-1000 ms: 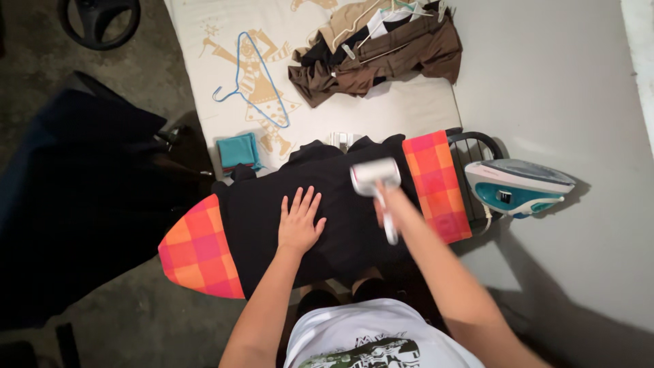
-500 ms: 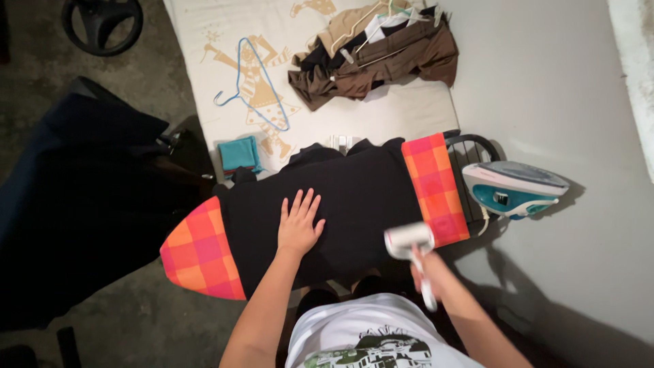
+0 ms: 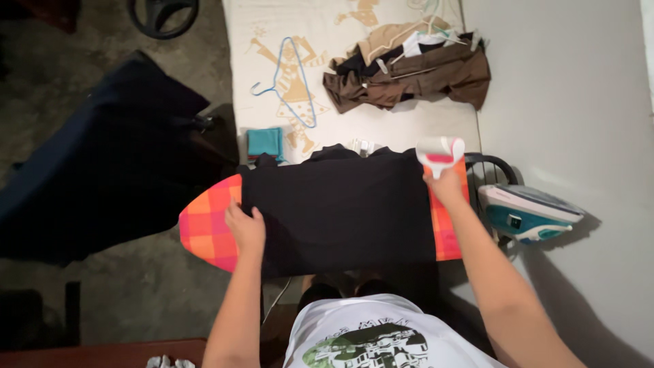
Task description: The person uses a lint roller to clean a black t-shirt laid out on an ironing board. After rolling the entire surface of the shirt, they switch to an electric iron to press the fabric, smoothing out wrinkles on the main body and sleeves.
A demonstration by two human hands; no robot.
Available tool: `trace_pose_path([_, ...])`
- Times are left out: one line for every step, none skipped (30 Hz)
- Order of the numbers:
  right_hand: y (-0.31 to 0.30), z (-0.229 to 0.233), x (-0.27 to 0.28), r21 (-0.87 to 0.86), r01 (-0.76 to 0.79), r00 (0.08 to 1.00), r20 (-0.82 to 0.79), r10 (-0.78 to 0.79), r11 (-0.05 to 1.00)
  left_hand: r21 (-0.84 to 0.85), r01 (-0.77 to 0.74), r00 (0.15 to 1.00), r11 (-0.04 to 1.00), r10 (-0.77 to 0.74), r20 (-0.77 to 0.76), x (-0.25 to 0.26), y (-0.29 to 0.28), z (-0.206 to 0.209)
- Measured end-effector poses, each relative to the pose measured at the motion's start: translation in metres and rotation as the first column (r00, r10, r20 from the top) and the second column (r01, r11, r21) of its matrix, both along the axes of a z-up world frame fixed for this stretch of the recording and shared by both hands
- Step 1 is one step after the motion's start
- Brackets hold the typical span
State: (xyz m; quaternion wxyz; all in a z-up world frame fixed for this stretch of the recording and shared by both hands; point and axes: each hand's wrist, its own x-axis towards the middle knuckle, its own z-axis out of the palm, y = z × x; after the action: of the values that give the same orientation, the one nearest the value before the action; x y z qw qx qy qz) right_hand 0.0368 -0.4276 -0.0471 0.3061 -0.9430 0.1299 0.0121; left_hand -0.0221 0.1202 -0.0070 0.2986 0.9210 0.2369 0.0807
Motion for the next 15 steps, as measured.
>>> trace_pose_path([0.005, -0.003, -0.009, 0.056, 0.019, 0.999, -0.030, -0.017, 0.998, -0.119, -0.050, 0.999, 0.992, 0.050, -0.009, 0.008, 0.010, -0.012])
trace_pose_path([0.011, -0.006, -0.014, 0.042, 0.044, 0.995, -0.088, -0.041, 0.998, -0.236, -0.100, 0.995, 0.967, 0.097, -0.022, 0.019, 0.019, -0.025])
trace_pose_path([0.019, -0.009, -0.018, 0.026, 0.069, 0.987, -0.144, -0.064, 0.997, -0.350, -0.147, 0.989, 0.925, 0.142, -0.040, 0.026, 0.025, -0.035])
trace_pose_path([0.025, -0.011, -0.023, 0.009, 0.094, 0.975, -0.204, -0.090, 0.996, -0.388, -0.112, 0.994, 0.915, 0.099, -0.054, 0.030, 0.030, -0.044])
trace_pose_path([0.029, -0.013, -0.026, 0.002, 0.083, 0.975, -0.207, -0.081, 0.997, -0.427, -0.078, 0.996, 0.901, 0.055, -0.065, 0.034, 0.033, -0.050])
trace_pose_path([0.032, -0.012, -0.032, -0.006, 0.077, 0.975, -0.210, -0.076, 0.997, -0.466, -0.041, 0.997, 0.884, 0.007, -0.075, 0.037, 0.036, -0.053])
trace_pose_path([0.034, -0.012, -0.037, -0.014, 0.070, 0.974, -0.214, -0.072, 0.997, -0.452, -0.085, 0.991, 0.888, 0.028, -0.131, 0.036, 0.037, -0.054])
trace_pose_path([0.031, -0.010, -0.037, 0.027, 0.053, 0.990, -0.130, -0.049, 0.998, -0.437, -0.126, 0.982, 0.891, 0.050, -0.182, 0.035, 0.037, -0.053])
trace_pose_path([0.025, -0.007, -0.039, 0.066, 0.032, 0.999, -0.045, -0.029, 0.997, -0.419, -0.166, 0.970, 0.893, 0.072, -0.232, 0.033, 0.036, -0.050])
trace_pose_path([0.019, -0.005, -0.044, 0.104, 0.009, 0.999, 0.038, -0.013, 0.995, -0.488, -0.191, 0.967, 0.852, 0.079, -0.241, 0.028, 0.035, -0.046])
trace_pose_path([0.010, -0.002, -0.051, 0.143, 0.021, 1.000, -0.023, -0.018, 0.990, -0.553, -0.214, 0.965, 0.805, 0.085, -0.250, 0.021, 0.035, -0.040])
trace_pose_path([0.000, 0.003, -0.062, 0.178, 0.036, 0.996, -0.086, -0.021, 0.983, -0.616, -0.235, 0.962, 0.752, 0.087, -0.261, 0.013, 0.034, -0.035])
trace_pose_path([-0.008, 0.007, -0.074, 0.212, 0.053, 0.989, -0.148, -0.021, 0.976, -0.592, -0.185, 0.973, 0.785, 0.059, -0.225, 0.003, 0.034, -0.030])
trace_pose_path([-0.016, 0.010, -0.088, 0.204, 0.031, 0.987, -0.159, 0.002, 0.978, -0.566, -0.131, 0.982, 0.814, 0.027, -0.188, -0.011, 0.034, -0.026])
trace_pose_path([-0.022, 0.013, -0.102, 0.197, 0.008, 0.985, -0.169, 0.026, 0.980, -0.537, -0.077, 0.988, 0.840, -0.007, -0.151, -0.024, 0.033, -0.024])
